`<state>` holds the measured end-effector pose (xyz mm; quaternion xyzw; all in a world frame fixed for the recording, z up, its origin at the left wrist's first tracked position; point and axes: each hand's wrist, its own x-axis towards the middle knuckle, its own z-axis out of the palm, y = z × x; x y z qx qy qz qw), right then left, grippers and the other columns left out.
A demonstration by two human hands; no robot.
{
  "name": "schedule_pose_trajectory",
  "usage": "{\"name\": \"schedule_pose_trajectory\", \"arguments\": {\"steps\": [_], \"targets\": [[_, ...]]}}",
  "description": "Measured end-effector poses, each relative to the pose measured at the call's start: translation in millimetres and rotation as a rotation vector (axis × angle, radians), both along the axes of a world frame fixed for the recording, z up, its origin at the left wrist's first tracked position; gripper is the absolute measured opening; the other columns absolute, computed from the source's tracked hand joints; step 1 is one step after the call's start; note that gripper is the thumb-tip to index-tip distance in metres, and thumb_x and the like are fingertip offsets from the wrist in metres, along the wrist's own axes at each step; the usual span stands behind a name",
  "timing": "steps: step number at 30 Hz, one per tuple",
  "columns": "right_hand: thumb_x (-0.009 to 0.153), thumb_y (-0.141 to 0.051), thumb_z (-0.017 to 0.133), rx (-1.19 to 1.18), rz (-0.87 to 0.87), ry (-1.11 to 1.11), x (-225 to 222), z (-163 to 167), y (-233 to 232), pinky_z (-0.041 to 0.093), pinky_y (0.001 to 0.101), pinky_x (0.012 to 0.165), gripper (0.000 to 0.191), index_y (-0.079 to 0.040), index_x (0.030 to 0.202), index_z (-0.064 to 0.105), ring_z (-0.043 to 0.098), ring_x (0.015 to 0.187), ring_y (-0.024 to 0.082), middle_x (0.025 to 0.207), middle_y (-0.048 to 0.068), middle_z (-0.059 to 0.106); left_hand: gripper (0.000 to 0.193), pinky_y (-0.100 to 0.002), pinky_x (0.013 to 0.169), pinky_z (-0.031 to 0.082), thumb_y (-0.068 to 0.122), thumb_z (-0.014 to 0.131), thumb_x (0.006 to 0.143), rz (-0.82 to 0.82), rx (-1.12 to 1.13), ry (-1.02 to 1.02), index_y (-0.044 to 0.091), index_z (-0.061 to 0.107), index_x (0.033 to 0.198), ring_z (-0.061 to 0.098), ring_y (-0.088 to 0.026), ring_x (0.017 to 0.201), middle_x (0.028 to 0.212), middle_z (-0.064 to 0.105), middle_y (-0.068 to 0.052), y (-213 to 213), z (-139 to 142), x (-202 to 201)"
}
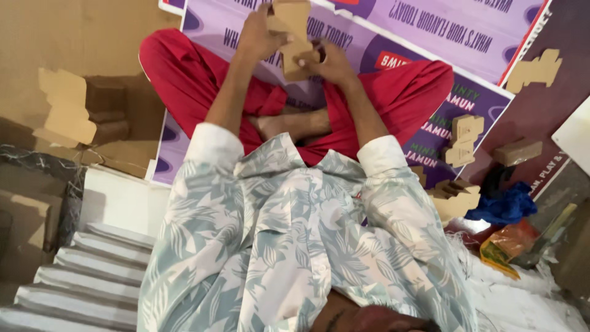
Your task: The person folds cardboard pieces into small boxes by hand while sitting on the floor. They take individual flat cardboard components and manipulate the tabs and edges to create finished boxes.
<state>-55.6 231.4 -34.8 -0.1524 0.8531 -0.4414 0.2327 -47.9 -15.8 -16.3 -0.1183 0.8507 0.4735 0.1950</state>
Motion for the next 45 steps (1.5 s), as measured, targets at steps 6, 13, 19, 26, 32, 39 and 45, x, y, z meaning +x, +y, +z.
{"name": "schedule_pose_trajectory", "arguments": {"steps": [6, 13, 19, 26, 32, 39, 45], "targets": [[0.079, -0.046, 0.088, 0.244, 0.028, 0.151, 6, 4, -6, 0.058, 0.0386, 0.076, 0.056, 0.0, 0.11, 0.077, 0.075, 0.082, 0.028, 0.092, 0.018, 0.077, 0.093, -0.059, 0.097, 0.043, 0.028, 0.097, 0.051, -0.237, -0.539, 0.378, 0.011, 0.056, 0.133, 0.053, -0.041, 0.128, 0.138, 0.057, -0.019, 13, 7, -28], [0.089, -0.042, 0.081, 0.164, 0.029, 0.086, 0, 1, 2, 0.06, 0.0375, 0.079, 0.046, -0.001, 0.109, 0.078, 0.077, 0.088, 0.03, 0.097, 0.019, 0.077, 0.067, -0.049, 0.09, 0.047, 0.025, 0.094, 0.063, -0.328, -0.65, 0.464, 0.011, 0.062, 0.12, 0.065, -0.028, 0.111, 0.117, 0.069, -0.005, 27, 1, -22], [0.091, -0.04, 0.079, 0.136, 0.077, 0.037, 2, 3, 1, 0.059, 0.0381, 0.08, 0.042, -0.001, 0.106, 0.078, 0.077, 0.089, 0.03, 0.097, 0.019, 0.077, 0.069, -0.043, 0.089, 0.049, 0.022, 0.094, 0.058, -0.369, -0.636, 0.577, 0.007, 0.063, 0.118, 0.066, -0.03, 0.106, 0.113, 0.069, -0.01, 25, -1, -21], [0.093, -0.026, 0.076, 0.218, -0.05, 0.133, 8, 21, -13, 0.059, 0.0392, 0.078, 0.024, -0.004, 0.103, 0.079, 0.076, 0.085, 0.031, 0.097, 0.014, 0.076, 0.051, -0.043, 0.093, 0.049, 0.013, 0.086, 0.072, -0.363, -0.626, 0.574, 0.008, 0.063, 0.117, 0.065, -0.031, 0.109, 0.114, 0.068, -0.01, 26, 0, -21], [0.078, -0.003, 0.079, -0.005, -0.093, 0.758, -21, 29, -39, 0.053, 0.0407, 0.087, 0.039, -0.008, 0.117, 0.074, 0.064, 0.101, 0.031, 0.113, 0.01, 0.067, 0.052, -0.042, 0.091, 0.05, 0.004, 0.077, 0.066, -0.327, -0.612, 0.763, 0.005, 0.061, 0.115, 0.062, -0.032, 0.11, 0.112, 0.066, -0.012, 25, 9, -6], [0.081, 0.001, 0.076, 0.063, 0.054, 0.719, -55, 23, -45, 0.052, 0.0412, 0.085, 0.023, -0.011, 0.1, 0.074, 0.063, 0.098, 0.03, 0.098, 0.003, 0.068, 0.027, -0.041, 0.086, 0.052, 0.0, 0.071, 0.078, -0.296, -0.509, 0.707, 0.004, 0.066, 0.105, 0.061, -0.034, 0.106, 0.108, 0.065, -0.013, 20, 13, -21], [0.083, 0.003, 0.073, 0.152, 0.115, 0.779, -44, 7, -44, 0.05, 0.0435, 0.089, 0.022, -0.004, 0.103, 0.068, 0.06, 0.102, 0.033, 0.104, 0.01, 0.063, 0.021, -0.042, 0.087, 0.054, 0.0, 0.066, 0.08, -0.323, -0.404, 0.752, 0.003, 0.072, 0.1, 0.062, -0.032, 0.103, 0.104, 0.067, -0.011, 12, -8, -28]]}}
